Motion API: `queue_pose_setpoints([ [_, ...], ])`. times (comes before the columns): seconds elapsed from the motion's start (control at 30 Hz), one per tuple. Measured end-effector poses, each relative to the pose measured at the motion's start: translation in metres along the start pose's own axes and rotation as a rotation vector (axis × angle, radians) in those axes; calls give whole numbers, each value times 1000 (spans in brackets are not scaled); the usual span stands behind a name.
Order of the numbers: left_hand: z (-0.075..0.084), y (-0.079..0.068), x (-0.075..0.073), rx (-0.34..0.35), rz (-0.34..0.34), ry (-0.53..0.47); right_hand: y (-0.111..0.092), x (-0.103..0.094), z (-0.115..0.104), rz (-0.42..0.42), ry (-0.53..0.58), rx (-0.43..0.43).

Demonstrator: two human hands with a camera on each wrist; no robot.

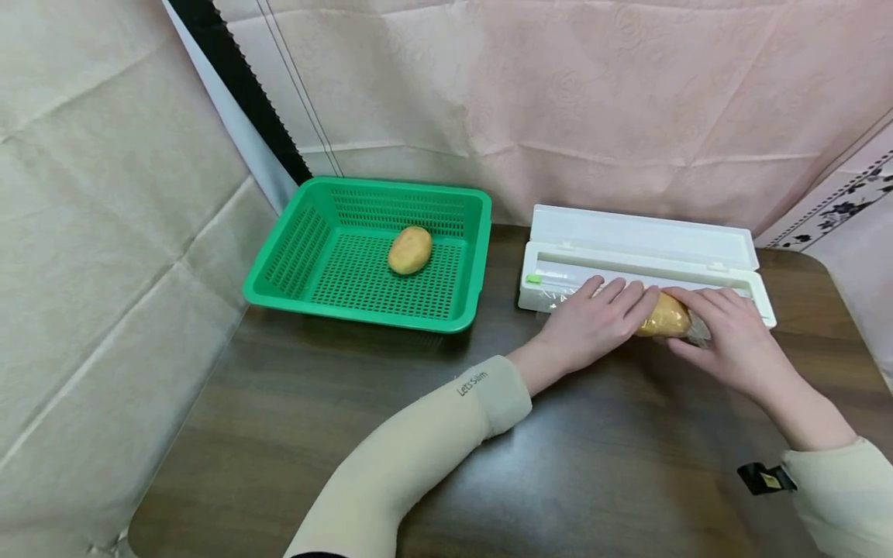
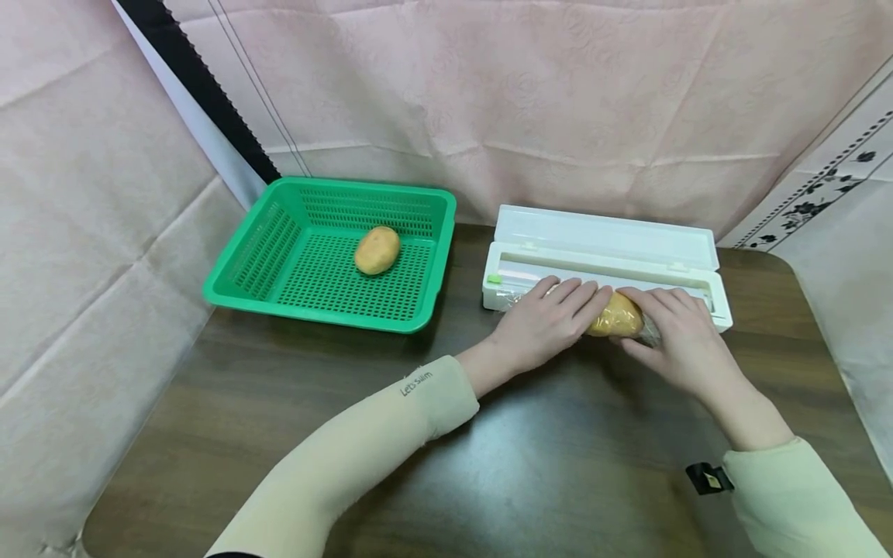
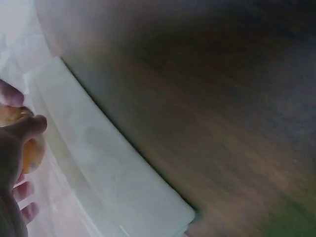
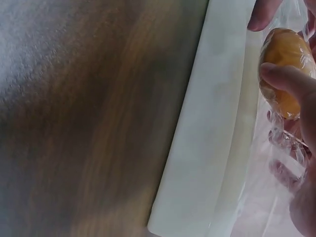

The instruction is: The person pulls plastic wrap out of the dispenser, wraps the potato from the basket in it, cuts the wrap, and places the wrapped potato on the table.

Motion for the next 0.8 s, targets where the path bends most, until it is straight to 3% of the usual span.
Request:
queue_pose_setpoints([
  [0.13, -2, 0, -4, 0, 87, 79, 2, 1, 2, -10, 14, 7],
  [0.27, -5, 3, -6, 3, 100, 87, 3, 1, 2, -30, -26, 12],
  [0.4, -5, 7, -2, -3, 73, 46, 0, -4, -2, -15, -83, 5],
  [0.57, -9, 10, 7, -47, 6, -51, -5, -14, -11, 95, -150, -52],
  [0.7, -12, 10, 10, -69, -30, -103, -6, -12, -16, 162, -184, -106],
  [0.8, -12, 11, 11, -69, -41, -123, -6, -9, -13, 166, -179, -108],
])
Point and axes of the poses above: each hand's wrist, its own y-axis towards the middle knuckle, its own x-axis out of the palm, z = x × y, the point moved 9 cm from there along y, towards the middle knuckle, and after that the axes turned 1 degree about y, right-handed, at the moved point
